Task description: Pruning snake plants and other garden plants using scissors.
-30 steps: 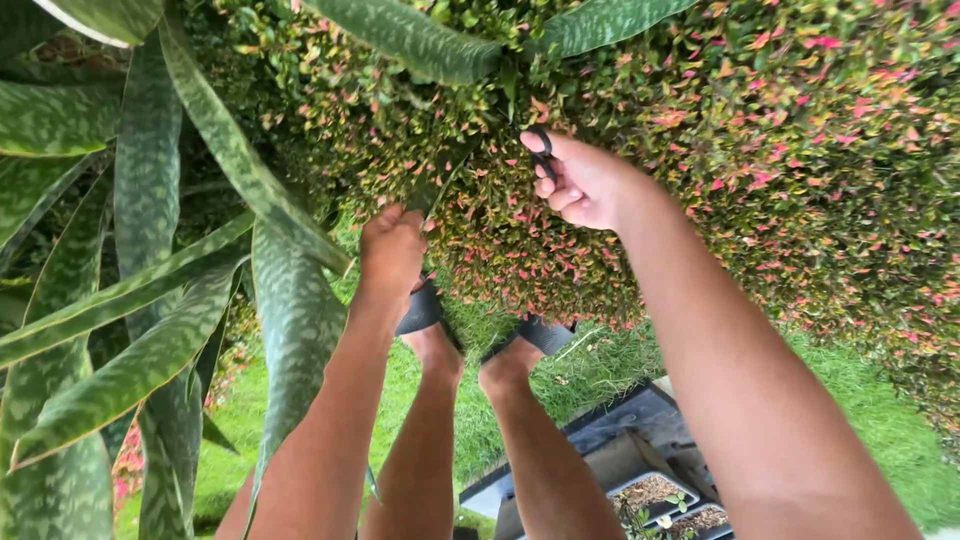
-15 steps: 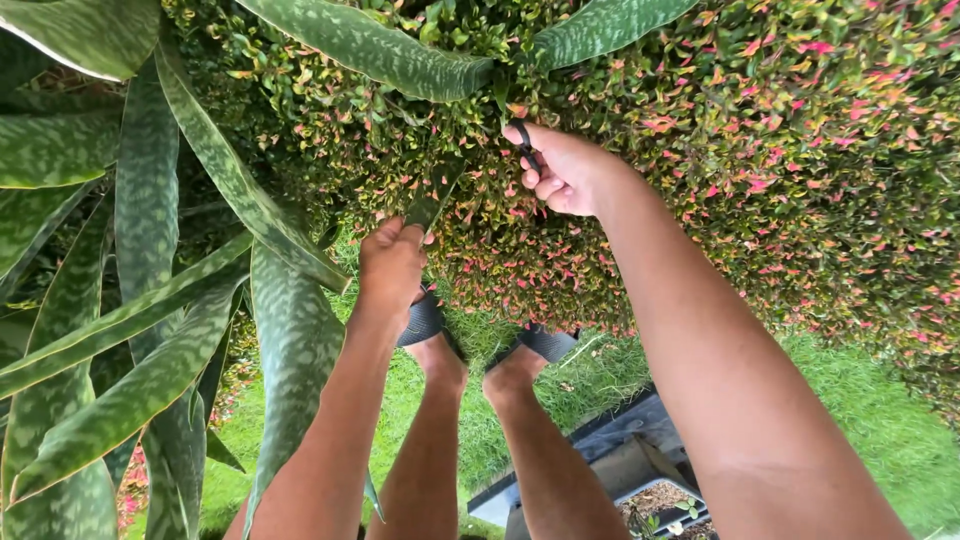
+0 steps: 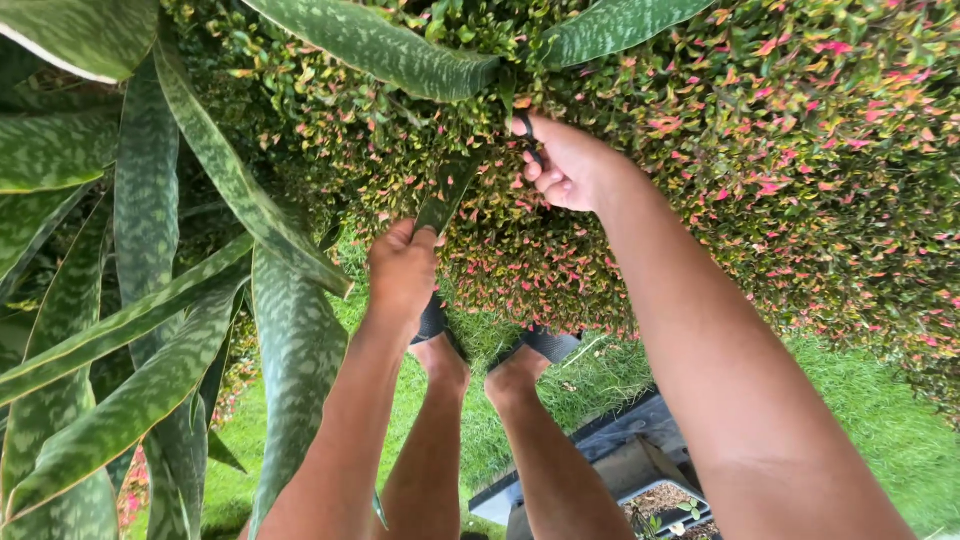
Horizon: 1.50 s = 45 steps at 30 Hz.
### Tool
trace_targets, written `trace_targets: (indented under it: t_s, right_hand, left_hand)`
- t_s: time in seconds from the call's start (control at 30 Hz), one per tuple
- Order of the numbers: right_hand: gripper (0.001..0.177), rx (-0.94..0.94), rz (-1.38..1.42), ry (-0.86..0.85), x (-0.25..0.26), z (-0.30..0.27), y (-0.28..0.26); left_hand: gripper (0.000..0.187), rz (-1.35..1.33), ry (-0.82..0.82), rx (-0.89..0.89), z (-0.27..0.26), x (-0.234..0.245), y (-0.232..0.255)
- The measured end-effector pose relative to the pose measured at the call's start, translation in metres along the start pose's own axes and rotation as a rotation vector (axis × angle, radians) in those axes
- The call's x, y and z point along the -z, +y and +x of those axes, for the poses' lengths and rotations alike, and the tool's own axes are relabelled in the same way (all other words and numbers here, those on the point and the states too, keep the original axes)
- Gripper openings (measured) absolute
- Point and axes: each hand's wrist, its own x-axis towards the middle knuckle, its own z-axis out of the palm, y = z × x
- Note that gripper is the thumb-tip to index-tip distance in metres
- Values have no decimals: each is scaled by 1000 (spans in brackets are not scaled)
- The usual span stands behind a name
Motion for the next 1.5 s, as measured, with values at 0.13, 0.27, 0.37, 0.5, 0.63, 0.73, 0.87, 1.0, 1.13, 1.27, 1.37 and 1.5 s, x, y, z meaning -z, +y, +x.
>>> trace_targets:
  t_s: [0.13, 0.27, 0.37, 0.5, 0.63, 0.73, 0.87, 1.0, 1.13, 1.27, 1.37, 1.5]
  right_hand:
    - [27, 20, 63, -25, 6, 15, 5]
    - [22, 54, 28, -110, 11, 17, 17]
    - [23, 41, 1, -147, 6, -8, 29]
    - [23, 92, -155, -155, 5, -72, 75]
    - [45, 128, -225, -150, 17, -140, 143]
    - [54, 272, -393, -49, 15, -178, 174]
    - [39, 114, -82, -56, 12, -216, 196]
    - [40, 136, 144, -104, 14, -232, 196]
    - [48, 277, 133, -155, 8, -238, 149]
    - [36, 255, 262, -223, -19, -219, 82]
    - [31, 246, 432, -333, -24, -147, 69]
    - [47, 225, 460, -377, -37, -69, 36]
  left_hand:
    - [16, 8, 47, 100, -6, -5, 12]
    - [17, 79, 67, -13, -14, 16, -16]
    - [19, 268, 102, -90, -43, 23, -11]
    - [25, 715, 115, -196, -158, 38, 14]
    - [26, 997, 104, 201, -214, 59, 1]
    - [26, 527, 350, -294, -152, 48, -117]
    - [28, 318, 425, -616, -105, 16, -104]
    - [35, 801, 87, -621, -321, 76, 62]
    - [44, 1163, -190, -604, -278, 26, 202]
    - [26, 1430, 162, -1181, -153, -46, 235]
    - [29, 1703, 241, -1100, -86, -71, 222]
    - [39, 2030, 336, -838, -56, -73, 235]
